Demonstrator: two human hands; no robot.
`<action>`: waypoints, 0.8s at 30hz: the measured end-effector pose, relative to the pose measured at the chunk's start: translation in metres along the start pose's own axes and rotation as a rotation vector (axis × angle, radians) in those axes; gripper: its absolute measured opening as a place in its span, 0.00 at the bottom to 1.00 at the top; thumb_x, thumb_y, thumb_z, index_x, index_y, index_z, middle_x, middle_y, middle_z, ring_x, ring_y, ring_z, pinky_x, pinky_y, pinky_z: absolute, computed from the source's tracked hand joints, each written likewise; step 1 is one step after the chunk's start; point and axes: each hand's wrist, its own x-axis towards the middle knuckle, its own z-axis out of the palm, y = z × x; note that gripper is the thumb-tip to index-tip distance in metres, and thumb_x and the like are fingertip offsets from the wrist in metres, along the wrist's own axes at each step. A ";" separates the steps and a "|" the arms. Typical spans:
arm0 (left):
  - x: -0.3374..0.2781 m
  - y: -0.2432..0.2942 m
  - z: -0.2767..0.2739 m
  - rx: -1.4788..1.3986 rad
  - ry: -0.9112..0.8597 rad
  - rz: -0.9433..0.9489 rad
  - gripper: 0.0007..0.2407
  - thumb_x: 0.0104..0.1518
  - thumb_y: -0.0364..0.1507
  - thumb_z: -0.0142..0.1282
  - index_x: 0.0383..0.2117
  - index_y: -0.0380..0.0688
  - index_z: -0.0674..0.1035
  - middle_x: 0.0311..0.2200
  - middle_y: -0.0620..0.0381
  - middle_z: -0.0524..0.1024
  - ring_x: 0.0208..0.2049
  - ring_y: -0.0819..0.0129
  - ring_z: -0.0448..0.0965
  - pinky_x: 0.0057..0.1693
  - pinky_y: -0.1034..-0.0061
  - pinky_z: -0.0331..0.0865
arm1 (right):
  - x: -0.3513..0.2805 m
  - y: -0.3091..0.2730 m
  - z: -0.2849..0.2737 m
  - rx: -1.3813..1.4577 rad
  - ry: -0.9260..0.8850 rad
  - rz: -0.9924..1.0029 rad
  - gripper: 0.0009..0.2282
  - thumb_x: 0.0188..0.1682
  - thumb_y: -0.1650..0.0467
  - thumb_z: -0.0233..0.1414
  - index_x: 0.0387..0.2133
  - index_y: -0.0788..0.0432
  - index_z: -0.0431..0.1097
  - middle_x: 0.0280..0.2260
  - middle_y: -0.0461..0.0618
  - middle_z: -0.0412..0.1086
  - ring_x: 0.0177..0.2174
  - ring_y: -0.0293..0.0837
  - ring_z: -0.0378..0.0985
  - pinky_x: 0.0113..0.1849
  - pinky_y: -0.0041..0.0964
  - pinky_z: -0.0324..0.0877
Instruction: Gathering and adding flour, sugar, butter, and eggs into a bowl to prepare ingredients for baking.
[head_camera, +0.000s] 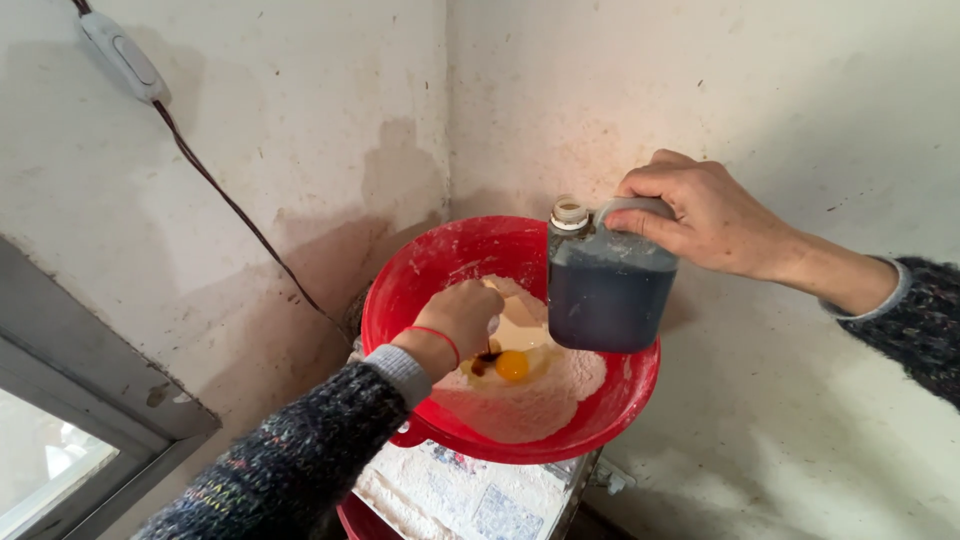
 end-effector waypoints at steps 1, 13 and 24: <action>0.002 0.003 0.001 0.120 0.002 0.078 0.05 0.52 0.27 0.62 0.33 0.44 0.84 0.37 0.47 0.81 0.42 0.50 0.82 0.45 0.58 0.76 | -0.001 0.000 0.000 0.008 0.024 -0.051 0.11 0.49 0.61 0.56 0.32 0.57 0.78 0.26 0.46 0.70 0.27 0.39 0.69 0.28 0.38 0.66; -0.009 0.024 -0.058 -0.024 0.217 0.223 0.09 0.55 0.28 0.62 0.41 0.40 0.81 0.38 0.42 0.78 0.43 0.48 0.79 0.48 0.60 0.73 | -0.007 -0.001 0.003 0.026 0.083 0.001 0.12 0.49 0.62 0.57 0.32 0.59 0.77 0.27 0.49 0.69 0.25 0.42 0.71 0.29 0.38 0.66; -0.011 0.068 -0.160 -0.672 0.397 0.173 0.17 0.52 0.41 0.66 0.37 0.39 0.82 0.31 0.53 0.85 0.34 0.71 0.85 0.42 0.77 0.79 | -0.006 -0.022 0.009 0.037 0.094 0.001 0.12 0.49 0.61 0.56 0.32 0.58 0.78 0.26 0.52 0.69 0.29 0.46 0.72 0.32 0.42 0.67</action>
